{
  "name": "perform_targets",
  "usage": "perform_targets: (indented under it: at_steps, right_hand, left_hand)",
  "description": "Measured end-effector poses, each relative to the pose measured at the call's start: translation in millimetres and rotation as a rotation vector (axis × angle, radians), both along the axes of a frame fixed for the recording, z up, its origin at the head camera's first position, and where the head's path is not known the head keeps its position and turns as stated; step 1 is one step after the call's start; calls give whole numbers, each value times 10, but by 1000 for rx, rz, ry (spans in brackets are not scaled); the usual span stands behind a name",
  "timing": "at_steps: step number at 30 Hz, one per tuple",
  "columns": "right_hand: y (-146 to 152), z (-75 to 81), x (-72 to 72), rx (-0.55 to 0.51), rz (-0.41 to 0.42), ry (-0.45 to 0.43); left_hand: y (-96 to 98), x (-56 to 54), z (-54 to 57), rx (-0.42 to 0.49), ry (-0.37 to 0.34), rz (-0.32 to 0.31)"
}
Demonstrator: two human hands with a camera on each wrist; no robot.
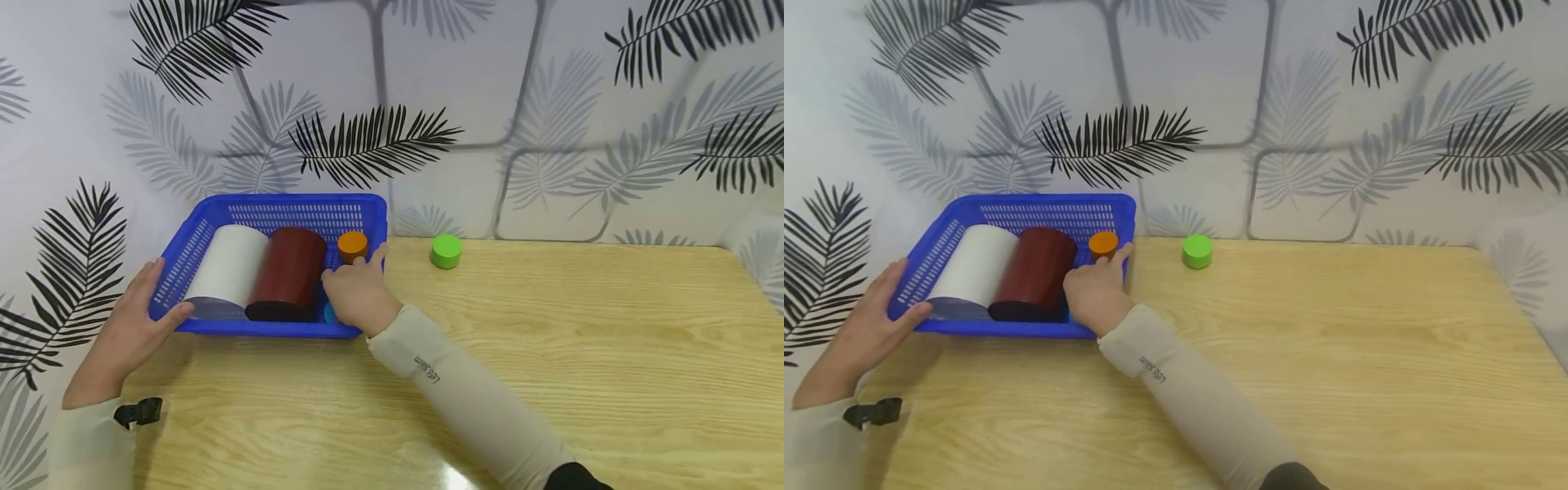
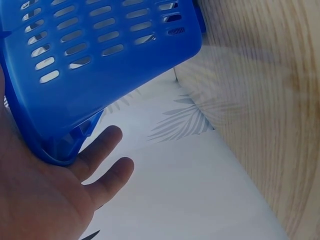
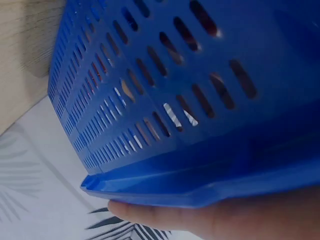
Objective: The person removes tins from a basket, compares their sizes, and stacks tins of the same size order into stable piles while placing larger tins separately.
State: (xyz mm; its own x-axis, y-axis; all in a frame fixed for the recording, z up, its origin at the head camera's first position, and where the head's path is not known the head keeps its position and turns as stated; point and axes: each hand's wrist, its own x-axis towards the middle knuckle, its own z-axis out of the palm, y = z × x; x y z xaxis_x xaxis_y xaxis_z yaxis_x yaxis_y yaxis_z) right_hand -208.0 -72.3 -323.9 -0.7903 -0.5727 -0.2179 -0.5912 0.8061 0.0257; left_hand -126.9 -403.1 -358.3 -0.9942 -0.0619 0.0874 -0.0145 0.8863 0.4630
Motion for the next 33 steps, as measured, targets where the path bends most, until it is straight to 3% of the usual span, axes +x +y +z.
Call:
perform_targets:
  at_steps: [8, 13, 25, 33]
  right_hand:
    - [-1, -28, -39, 18, -8, -3]
    - [18, -73, -65, -49, -13, 12]
    - [195, -229, -84, -396, -101, 75]
    - [242, -243, -56, -690, -91, 82]
  left_hand:
    - [17, -16, 12, -8, -6, 3]
    - [21, -9, 2, 5, -6, -1]
    - [57, -28, -17, 14, -24, 1]
    - [-7, 6, -4, 23, -13, -13]
